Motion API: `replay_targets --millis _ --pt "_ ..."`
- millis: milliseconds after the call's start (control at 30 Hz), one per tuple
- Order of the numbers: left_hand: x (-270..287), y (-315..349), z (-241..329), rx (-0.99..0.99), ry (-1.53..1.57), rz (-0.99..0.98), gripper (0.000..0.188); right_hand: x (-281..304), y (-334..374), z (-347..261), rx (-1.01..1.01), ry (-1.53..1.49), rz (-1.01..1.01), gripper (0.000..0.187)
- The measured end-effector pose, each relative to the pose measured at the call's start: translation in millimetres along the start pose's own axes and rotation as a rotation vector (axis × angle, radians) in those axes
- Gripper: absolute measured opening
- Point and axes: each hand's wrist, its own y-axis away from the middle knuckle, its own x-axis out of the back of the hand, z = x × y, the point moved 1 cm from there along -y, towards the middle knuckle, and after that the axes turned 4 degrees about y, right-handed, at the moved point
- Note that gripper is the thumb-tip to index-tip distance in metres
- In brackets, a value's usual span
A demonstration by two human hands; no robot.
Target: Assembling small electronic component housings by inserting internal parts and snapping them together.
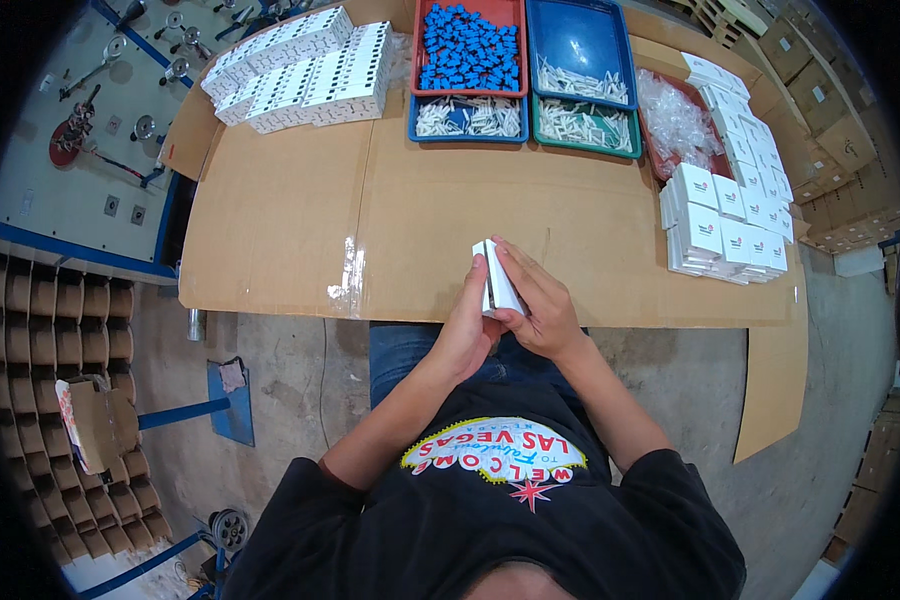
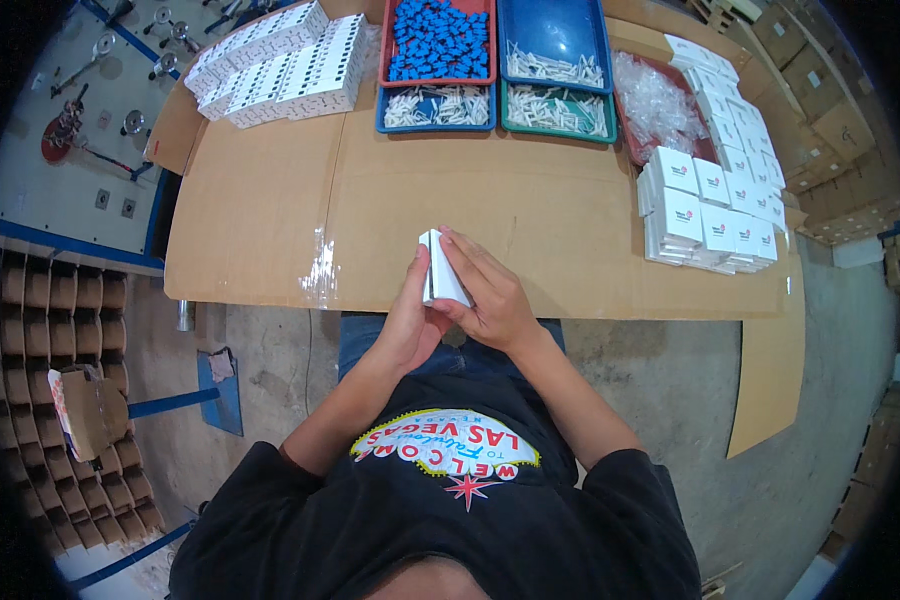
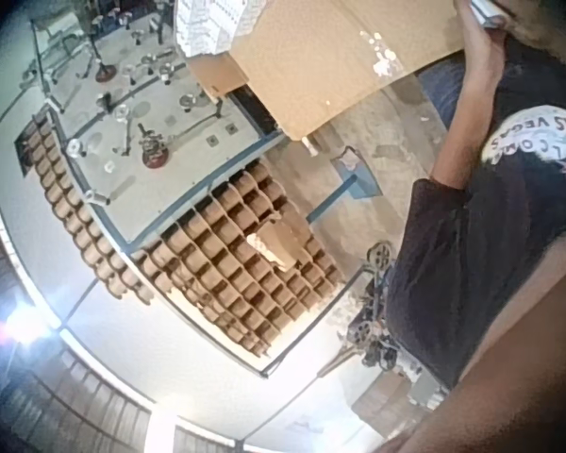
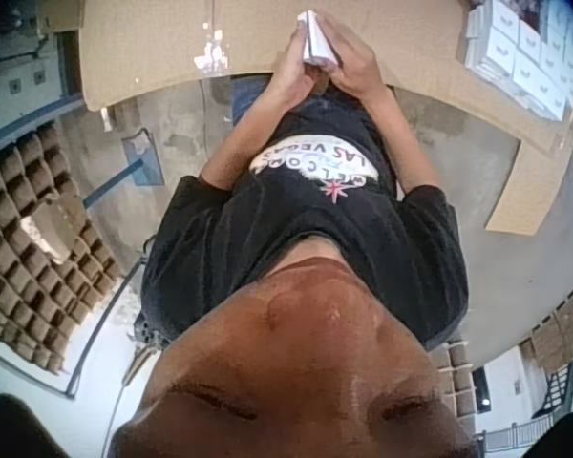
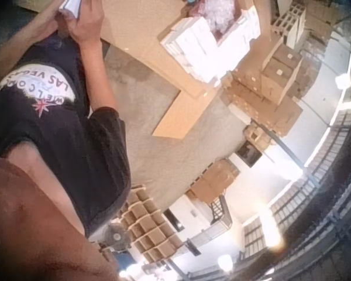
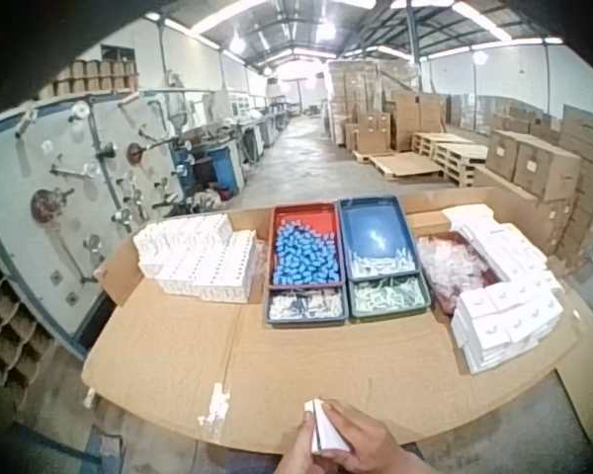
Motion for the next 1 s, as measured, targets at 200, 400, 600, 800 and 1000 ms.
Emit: replay_targets --millis 200,400,600,800,1000 --pt "9.9 -7.9 -7.7 0.041 -0.019 -0.026 0.056 -2.1 2.9 0.2 -0.11 -0.067 -0.019 0.067" --pt "9.2 -16.8 -8.1 0.119 -0.016 -0.055 0.058 2.5 6.7 7.1 -0.161 -0.136 0.003 0.06" --pt "8.2 -20.5 -14.0 0.024 0.015 -0.201 0.064 -3.3 13.9 19.0 -0.618 -0.61 0.059 0.056" --pt "21.5 -24.1 -5.7 -0.221 -0.576 -0.099 0.071 -4.1 4.3 17.8 -0.521 -0.377 -0.026 0.047" --pt "31.0 -30.4 4.8 -0.117 -0.18 -0.008 0.063 7.9 3.1 3.8 -0.444 -0.339 -0.142 0.048"
